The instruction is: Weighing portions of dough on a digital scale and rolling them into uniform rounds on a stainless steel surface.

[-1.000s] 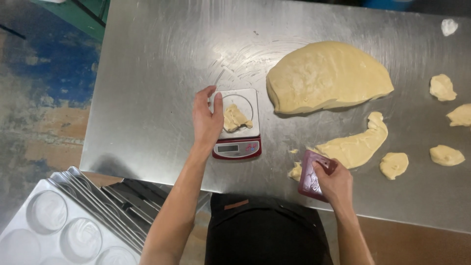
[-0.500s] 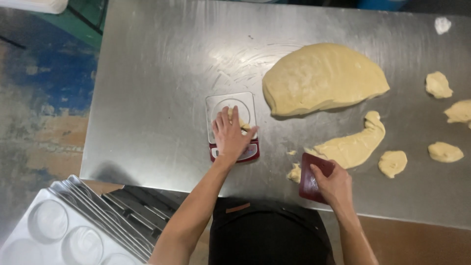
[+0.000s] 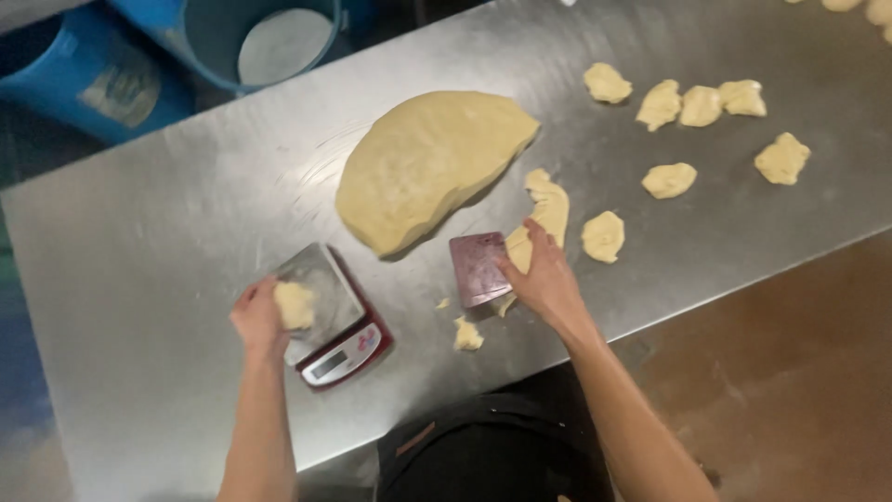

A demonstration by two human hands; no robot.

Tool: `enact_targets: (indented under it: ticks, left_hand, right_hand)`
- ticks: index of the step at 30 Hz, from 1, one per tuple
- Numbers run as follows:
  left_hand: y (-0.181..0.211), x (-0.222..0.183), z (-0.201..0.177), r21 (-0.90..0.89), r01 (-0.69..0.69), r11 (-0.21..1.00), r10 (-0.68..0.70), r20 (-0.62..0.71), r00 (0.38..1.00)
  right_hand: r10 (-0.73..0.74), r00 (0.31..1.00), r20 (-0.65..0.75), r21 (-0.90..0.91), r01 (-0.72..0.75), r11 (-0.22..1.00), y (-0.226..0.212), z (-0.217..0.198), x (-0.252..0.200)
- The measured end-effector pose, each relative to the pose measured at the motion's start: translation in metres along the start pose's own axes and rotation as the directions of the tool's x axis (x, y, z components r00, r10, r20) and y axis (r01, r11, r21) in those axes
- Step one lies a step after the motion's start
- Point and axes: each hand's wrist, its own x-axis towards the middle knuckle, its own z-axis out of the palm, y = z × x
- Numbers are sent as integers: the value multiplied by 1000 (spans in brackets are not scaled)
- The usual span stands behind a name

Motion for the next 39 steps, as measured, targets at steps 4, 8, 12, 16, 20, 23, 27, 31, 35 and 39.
enact_targets:
  ticks: [4, 8, 12, 16, 20, 23, 27, 31, 35, 39]
  left_hand:
    - [9, 18, -12, -195, 275, 941, -259, 104, 960]
    - [23, 6, -13, -290, 393, 873, -358, 168, 919]
    - [50, -35, 46, 160, 125, 979, -130, 25, 991]
    - [49, -122, 168, 266, 5, 964, -96, 330, 939]
    - [116, -246, 289, 256, -169, 952, -154, 876, 457]
    - [157, -278, 323, 246, -317, 916, -134, 932, 337]
    - [217, -273, 353, 297, -375, 878, 36, 741, 671]
    - [216, -256, 355, 273, -363, 891, 110, 646, 755]
    - [194, -262, 340, 270, -464, 843, 115, 754, 647]
    - [199, -268, 315, 527, -145, 838, -301, 666, 682]
  right_hand:
    - [54, 991, 125, 76, -64, 995, 33, -6, -7]
    - [172, 930, 324, 71, -206, 976, 78, -7, -20]
    - [178, 917, 358, 124, -235, 964, 92, -25, -23]
    - [209, 844, 493, 247, -366, 897, 37, -69, -6]
    - [-79, 909, 409, 483, -142, 864, 70, -81, -12]
    - [42, 938, 345, 605, -256, 754, 96, -113, -22]
    - [260, 964, 52, 584, -241, 775, 74, -204, -26]
    - [164, 867, -470, 374, 28, 927, 109, -243, 11]
    - [176, 890, -421, -39, -211, 977, 195, -255, 34]
    - [429, 780, -456, 209, -375, 903, 147, -308, -2]
